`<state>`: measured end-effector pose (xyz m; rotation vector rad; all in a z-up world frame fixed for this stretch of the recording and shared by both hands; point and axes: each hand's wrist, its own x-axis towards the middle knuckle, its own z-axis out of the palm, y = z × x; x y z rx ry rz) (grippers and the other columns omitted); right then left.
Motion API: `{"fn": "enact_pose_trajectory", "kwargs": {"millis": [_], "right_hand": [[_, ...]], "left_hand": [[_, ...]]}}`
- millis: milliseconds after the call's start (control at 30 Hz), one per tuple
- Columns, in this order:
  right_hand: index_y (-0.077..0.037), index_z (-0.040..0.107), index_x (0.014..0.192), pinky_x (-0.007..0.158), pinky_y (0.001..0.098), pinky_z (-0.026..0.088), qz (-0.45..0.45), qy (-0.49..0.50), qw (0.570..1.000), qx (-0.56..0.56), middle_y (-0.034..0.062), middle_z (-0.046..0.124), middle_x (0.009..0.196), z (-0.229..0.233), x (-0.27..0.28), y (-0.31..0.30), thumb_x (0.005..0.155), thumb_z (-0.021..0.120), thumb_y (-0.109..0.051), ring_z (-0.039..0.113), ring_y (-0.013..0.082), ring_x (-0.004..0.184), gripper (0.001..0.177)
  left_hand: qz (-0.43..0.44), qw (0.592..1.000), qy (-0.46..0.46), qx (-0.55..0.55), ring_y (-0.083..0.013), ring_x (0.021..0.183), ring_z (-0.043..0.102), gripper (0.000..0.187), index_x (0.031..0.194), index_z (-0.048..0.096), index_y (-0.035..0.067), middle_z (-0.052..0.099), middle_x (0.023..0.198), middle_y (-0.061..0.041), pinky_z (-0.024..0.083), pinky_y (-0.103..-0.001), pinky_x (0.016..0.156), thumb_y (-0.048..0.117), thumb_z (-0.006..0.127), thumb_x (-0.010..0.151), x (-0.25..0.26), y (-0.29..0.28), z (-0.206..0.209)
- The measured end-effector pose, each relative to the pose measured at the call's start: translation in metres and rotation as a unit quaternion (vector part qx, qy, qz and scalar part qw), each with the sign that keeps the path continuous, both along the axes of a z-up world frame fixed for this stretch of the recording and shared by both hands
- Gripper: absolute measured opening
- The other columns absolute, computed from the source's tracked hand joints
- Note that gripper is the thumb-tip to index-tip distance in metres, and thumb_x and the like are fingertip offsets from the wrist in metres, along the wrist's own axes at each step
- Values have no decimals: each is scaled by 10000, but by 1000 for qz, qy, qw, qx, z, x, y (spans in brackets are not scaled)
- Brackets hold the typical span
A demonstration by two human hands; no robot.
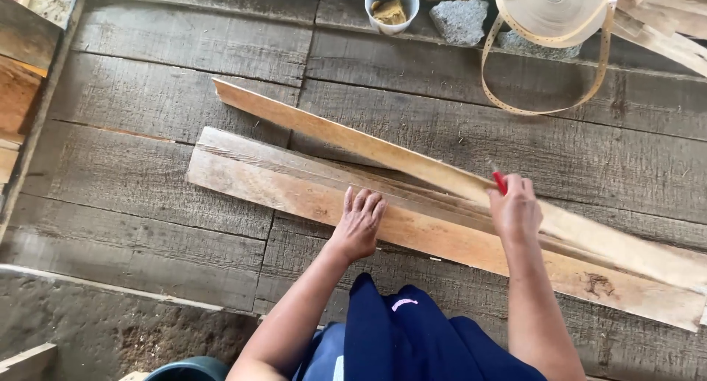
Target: The person uses a red utility knife to shave and smooth the edges of several wooden planks on a wooden workbench. They repeatedly run the blade along the plank edges, flip the planks, and adjust their position to continue shaving.
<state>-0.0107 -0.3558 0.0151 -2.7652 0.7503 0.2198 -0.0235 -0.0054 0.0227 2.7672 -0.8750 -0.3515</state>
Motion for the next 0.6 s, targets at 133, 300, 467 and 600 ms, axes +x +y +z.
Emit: {"fn": "enact_pose_trajectory", "kwargs": {"millis": [133, 300, 467, 600], "right_hand": [[-182, 564, 1404, 987, 622, 520, 26, -46, 998, 28, 31, 440, 1528, 90, -7, 42, 967, 698, -252, 626, 432, 1201, 462], [-227, 671, 1331, 1031, 536, 518, 139, 231, 957, 108, 132, 732, 1273, 103, -48, 82, 923, 632, -394, 664, 385, 1231, 442], [-306, 658, 1311, 1036, 488, 522, 142, 282, 944, 92, 62, 718, 1287, 80, -79, 56, 937, 603, -446, 655, 319, 1262, 403], [-208, 699, 1251, 1019, 478, 530, 119, 294, 941, 119, 126, 738, 1259, 109, -92, 47, 917, 591, -509, 672, 367, 1230, 462]], "left_hand": [[10, 1000, 1, -26, -347, 1354, 373, 815, 1396, 464, 64, 450, 1357, -121, 204, -631, 1203, 44, 618, 596, -14, 3, -9], [27, 996, -41, -77, -333, 1294, 393, 830, 1374, 478, 84, 459, 1307, -107, 161, -621, 1204, 24, 646, 564, -33, 6, -13], [41, 995, -26, -84, -320, 1312, 408, 820, 1384, 503, 97, 485, 1319, -99, 174, -594, 1211, 51, 641, 577, -46, 24, -6], [44, 994, -22, -97, -319, 1310, 422, 806, 1372, 584, 152, 540, 1326, -60, 245, -606, 1157, 118, 644, 569, -56, 49, -7]]}}
